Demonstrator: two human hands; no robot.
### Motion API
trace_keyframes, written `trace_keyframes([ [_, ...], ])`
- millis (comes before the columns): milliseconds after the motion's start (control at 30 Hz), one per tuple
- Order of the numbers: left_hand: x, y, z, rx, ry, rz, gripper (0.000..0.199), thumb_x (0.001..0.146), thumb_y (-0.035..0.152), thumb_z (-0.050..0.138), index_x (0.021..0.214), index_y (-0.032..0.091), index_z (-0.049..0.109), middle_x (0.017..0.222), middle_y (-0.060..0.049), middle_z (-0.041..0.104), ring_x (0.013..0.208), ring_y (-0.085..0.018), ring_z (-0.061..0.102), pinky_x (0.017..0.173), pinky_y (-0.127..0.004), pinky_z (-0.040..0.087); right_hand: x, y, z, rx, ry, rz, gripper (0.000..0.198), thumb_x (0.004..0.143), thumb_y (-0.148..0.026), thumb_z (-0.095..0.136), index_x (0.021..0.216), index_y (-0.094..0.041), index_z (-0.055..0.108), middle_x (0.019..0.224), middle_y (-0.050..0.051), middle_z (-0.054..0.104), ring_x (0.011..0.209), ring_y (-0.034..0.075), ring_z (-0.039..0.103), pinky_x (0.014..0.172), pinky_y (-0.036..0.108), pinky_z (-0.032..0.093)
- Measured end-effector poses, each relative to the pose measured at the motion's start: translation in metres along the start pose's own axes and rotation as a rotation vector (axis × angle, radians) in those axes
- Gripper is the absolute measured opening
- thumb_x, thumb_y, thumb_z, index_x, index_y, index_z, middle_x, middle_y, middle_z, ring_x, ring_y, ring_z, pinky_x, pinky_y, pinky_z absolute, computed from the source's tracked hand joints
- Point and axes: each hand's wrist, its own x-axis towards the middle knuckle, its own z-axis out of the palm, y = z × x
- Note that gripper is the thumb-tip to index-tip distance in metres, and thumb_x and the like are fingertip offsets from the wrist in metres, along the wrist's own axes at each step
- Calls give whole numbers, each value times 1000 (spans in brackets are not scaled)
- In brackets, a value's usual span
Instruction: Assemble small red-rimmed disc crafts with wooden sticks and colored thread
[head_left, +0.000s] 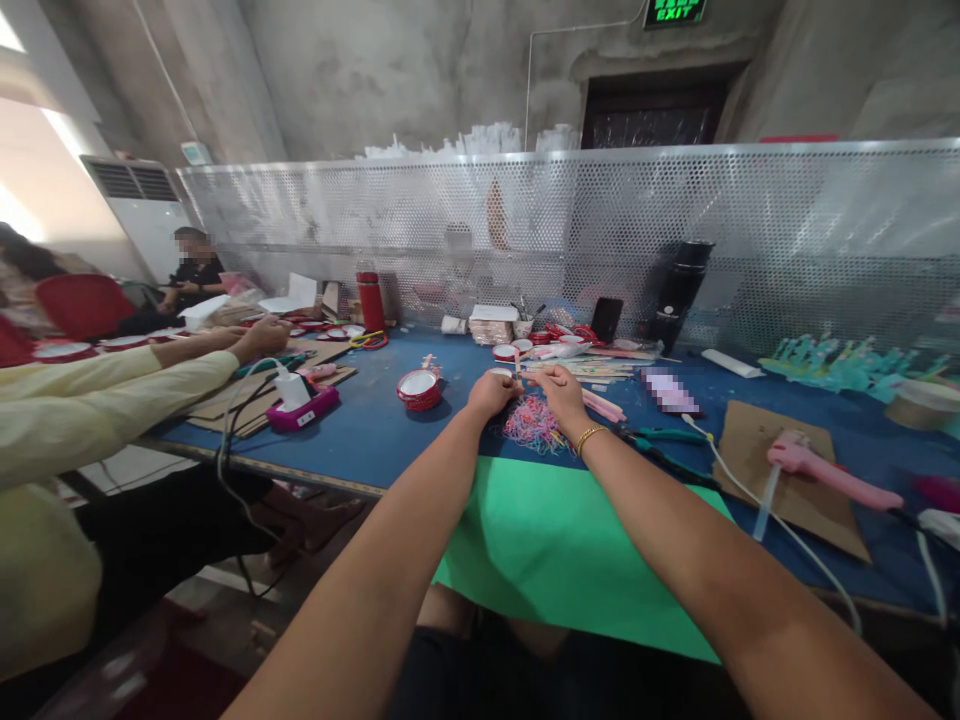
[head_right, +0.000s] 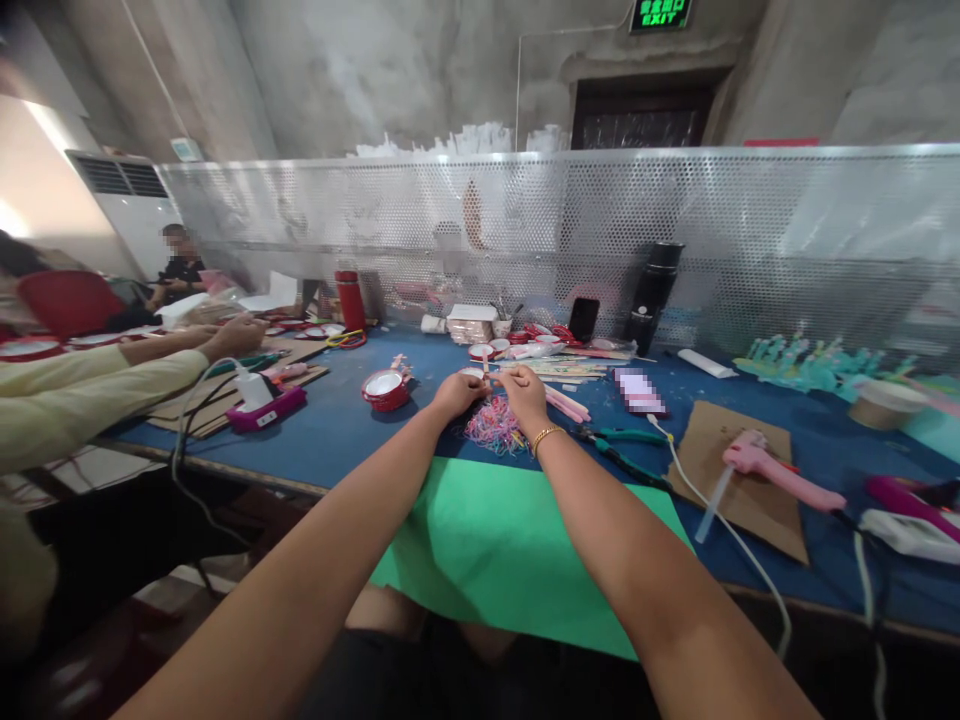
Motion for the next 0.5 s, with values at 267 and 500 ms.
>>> trace_keyframes([
  [267,0,-2,1,-16,8,-16,27,78,44,68,81,19,78,72,-1,68,65,-13,54,57,-23,32,-5,-12,-1,-7,13,17,15,67,-36,65,63,-21,64,65,1,70,72,19,66,68,29,47],
  [500,-2,0,1,-10,13,-14,29,79,45,67,83,19,78,76,-1,69,68,-14,56,58,-24,32,-5,-11,-1,17,75,54,19,63,-38,69,61,-21,60,61,0,69,66,17,63,63,28,45],
])
